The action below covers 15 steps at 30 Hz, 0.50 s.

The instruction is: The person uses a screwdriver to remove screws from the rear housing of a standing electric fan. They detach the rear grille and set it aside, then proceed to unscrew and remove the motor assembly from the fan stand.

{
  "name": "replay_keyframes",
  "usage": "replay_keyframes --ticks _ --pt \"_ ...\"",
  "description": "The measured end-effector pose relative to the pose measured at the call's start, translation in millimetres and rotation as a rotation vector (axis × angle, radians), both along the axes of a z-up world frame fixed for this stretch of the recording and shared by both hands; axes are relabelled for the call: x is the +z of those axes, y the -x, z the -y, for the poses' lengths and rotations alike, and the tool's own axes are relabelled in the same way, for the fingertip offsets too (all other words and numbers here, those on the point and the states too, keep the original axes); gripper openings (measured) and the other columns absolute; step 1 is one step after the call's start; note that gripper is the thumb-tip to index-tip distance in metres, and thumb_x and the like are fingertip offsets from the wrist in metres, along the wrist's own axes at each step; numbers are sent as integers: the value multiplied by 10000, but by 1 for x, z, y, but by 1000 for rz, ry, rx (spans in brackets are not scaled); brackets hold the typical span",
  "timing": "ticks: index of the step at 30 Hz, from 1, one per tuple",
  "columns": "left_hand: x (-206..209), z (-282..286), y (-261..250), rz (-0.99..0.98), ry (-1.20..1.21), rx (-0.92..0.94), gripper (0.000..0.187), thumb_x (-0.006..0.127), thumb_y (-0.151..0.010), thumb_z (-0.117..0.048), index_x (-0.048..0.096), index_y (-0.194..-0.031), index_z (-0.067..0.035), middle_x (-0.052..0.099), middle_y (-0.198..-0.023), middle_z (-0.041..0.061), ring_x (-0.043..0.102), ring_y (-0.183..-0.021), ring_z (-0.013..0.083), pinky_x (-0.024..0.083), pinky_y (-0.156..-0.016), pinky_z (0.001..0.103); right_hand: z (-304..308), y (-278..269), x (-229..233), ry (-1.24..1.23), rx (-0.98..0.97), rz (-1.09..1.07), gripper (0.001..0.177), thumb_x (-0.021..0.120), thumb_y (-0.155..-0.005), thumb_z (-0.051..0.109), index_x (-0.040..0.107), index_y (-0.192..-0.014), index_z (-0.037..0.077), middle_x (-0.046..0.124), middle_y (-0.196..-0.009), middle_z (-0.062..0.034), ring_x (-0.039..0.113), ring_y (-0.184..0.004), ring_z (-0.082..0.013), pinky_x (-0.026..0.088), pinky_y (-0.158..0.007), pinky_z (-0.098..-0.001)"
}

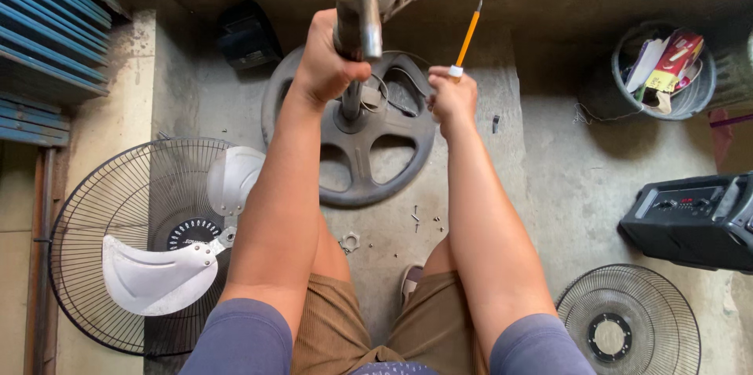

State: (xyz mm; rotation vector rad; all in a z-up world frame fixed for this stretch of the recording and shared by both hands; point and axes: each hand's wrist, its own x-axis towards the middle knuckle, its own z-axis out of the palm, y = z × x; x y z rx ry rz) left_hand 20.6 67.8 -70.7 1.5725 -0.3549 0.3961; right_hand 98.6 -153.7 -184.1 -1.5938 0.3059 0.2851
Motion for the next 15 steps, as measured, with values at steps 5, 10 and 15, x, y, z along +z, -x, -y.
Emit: replay_keyframes --ticks 5,10,15 --pt "1 -5 10 -164 173 -52 223 664 -645 76 650 -853 -3 617 -762 13 580 -684 106 487 -596 271 -13 -8 -113 175 -179 -253 114 691 -822 146 770 -901 123 668 -715 -88 571 -463 -181 385 -376 -348" --pt "-7 -21 20 -71 79 -55 295 686 -677 94 646 -953 0 638 -842 30 615 -757 119 525 -673 279 25 -22 -207 921 24 -66 263 733 -830 263 779 -960 39 729 -998 -222 699 -977 -395 542 -863 -475" --pt "-28 -31 39 -299 120 7 412 638 -690 130 653 -1081 2 672 -980 45 649 -906 149 552 -817 295 24 -55 -235 911 267 339 321 692 -803 183 789 -1102 115 547 -1444 -179 602 -1207 -403 489 -1003 -486"
